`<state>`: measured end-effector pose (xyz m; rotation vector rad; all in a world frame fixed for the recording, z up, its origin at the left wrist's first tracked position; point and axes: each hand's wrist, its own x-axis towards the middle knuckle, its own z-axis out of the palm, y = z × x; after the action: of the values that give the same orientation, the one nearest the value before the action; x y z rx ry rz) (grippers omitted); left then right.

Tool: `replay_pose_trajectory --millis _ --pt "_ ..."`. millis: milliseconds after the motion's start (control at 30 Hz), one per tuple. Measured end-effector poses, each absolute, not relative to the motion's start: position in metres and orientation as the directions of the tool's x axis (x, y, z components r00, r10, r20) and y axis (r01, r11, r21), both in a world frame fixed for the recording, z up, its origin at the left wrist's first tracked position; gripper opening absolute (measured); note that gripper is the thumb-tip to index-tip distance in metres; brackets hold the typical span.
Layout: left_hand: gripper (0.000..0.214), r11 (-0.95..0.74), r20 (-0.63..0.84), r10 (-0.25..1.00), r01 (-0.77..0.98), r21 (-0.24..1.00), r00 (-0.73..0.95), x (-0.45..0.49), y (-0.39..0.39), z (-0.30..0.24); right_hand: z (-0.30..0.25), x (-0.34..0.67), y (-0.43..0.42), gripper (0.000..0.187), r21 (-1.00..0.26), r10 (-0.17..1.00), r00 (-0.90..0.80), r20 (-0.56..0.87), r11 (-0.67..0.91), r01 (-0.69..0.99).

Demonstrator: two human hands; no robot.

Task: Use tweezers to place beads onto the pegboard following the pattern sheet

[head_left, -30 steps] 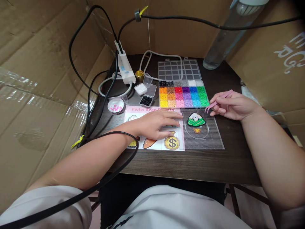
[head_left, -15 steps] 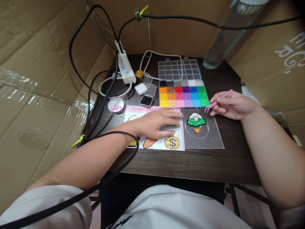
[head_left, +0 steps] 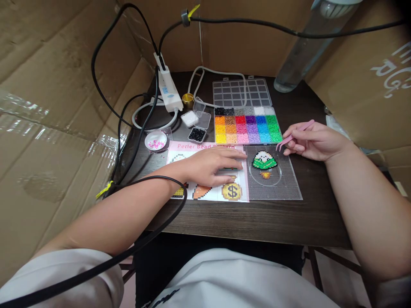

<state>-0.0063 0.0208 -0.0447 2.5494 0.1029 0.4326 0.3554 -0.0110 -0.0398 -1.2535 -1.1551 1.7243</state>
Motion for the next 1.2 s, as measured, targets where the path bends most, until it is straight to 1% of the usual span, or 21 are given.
replay_pose_trajectory --millis 267,500,633,767,933,1067,1200 --pt "0.034 -0.847 0.281 0.162 -0.013 0.531 0.946 -0.006 0.021 -0.043 -0.039 0.354 -0.012 0.022 -0.938 0.908 -0.272 -0.32 -0.344 -0.048" --pt "0.034 -0.84 0.275 0.169 -0.007 0.543 0.947 -0.006 0.02 -0.043 -0.038 0.353 -0.012 0.026 -0.931 0.903 -0.279 -0.327 -0.358 -0.067" --pt "0.033 -0.843 0.276 0.164 -0.011 0.538 0.947 -0.006 0.021 -0.044 -0.033 0.35 -0.015 0.032 -0.926 0.898 -0.295 -0.326 -0.366 -0.089" --pt "0.034 -0.851 0.277 0.16 -0.01 0.525 0.948 -0.006 0.021 -0.044 -0.03 0.349 -0.016 0.031 -0.928 0.898 -0.301 -0.319 -0.36 -0.09" --pt "0.034 -0.852 0.268 0.163 -0.001 0.523 0.949 -0.006 0.021 -0.043 -0.03 0.349 -0.015 0.035 -0.925 0.898 -0.297 -0.325 -0.367 -0.099" --pt "0.035 -0.852 0.268 0.161 -0.003 0.523 0.95 -0.007 0.021 -0.044 -0.029 0.349 -0.016 0.032 -0.925 0.897 -0.296 -0.329 -0.369 -0.09" --pt "0.034 -0.847 0.27 0.169 -0.001 0.532 0.948 -0.007 0.021 -0.044 -0.031 0.35 -0.015 0.033 -0.926 0.899 -0.293 -0.326 -0.366 -0.093"
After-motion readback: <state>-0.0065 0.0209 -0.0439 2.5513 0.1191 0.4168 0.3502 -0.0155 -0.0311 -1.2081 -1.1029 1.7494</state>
